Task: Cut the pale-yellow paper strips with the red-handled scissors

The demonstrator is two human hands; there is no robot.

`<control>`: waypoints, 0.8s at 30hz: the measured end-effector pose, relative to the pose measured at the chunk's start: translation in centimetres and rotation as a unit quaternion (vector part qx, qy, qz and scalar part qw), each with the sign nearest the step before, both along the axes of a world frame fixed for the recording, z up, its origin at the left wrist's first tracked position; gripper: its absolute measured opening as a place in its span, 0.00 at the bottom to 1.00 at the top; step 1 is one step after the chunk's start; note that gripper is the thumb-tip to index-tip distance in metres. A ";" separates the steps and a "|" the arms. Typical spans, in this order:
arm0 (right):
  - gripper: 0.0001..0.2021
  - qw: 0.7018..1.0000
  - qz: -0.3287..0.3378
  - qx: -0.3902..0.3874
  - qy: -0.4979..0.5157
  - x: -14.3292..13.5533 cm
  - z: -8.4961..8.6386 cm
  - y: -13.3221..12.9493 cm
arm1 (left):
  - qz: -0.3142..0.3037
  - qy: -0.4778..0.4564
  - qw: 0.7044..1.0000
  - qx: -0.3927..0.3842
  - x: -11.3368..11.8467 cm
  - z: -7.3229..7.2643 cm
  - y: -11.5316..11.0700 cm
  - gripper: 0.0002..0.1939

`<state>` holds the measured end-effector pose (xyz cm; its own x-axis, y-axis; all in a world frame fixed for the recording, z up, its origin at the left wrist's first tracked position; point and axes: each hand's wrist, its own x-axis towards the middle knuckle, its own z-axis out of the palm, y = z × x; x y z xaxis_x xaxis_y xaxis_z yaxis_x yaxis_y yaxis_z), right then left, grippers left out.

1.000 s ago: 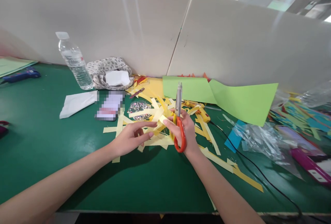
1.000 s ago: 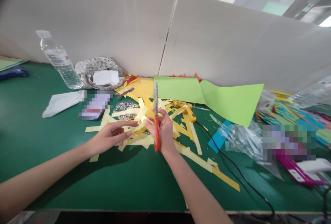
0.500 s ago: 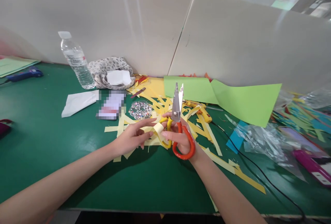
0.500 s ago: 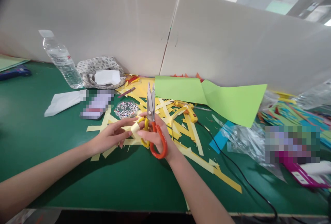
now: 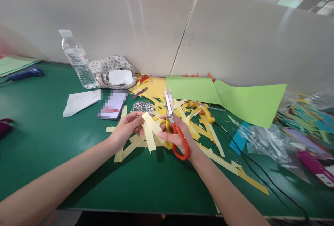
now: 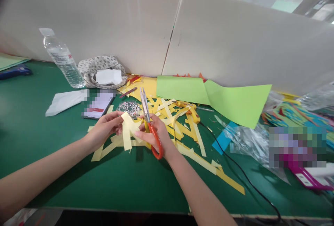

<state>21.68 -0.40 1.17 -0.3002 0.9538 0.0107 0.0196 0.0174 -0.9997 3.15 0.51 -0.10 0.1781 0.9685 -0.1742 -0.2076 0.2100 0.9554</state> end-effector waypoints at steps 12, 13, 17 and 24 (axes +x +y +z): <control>0.22 0.999 -0.040 0.014 -0.023 -0.2 -0.2 0.1 | -0.017 -0.071 0.997 -0.011 0.2 -0.6 -0.1 0.12; 0.22 0.999 -0.039 0.014 -0.022 -0.3 -0.2 0.0 | -0.020 -0.073 0.997 -0.009 0.3 -0.6 -0.1 0.12; 0.22 0.999 -0.030 0.008 -0.024 -0.6 -0.1 -0.3 | -0.032 -0.095 0.995 0.003 0.6 -0.7 -0.4 0.11; 0.23 0.995 -0.080 0.026 -0.048 -1.1 -0.3 -0.5 | -0.099 -0.138 0.985 0.002 1.2 -0.2 -1.4 0.20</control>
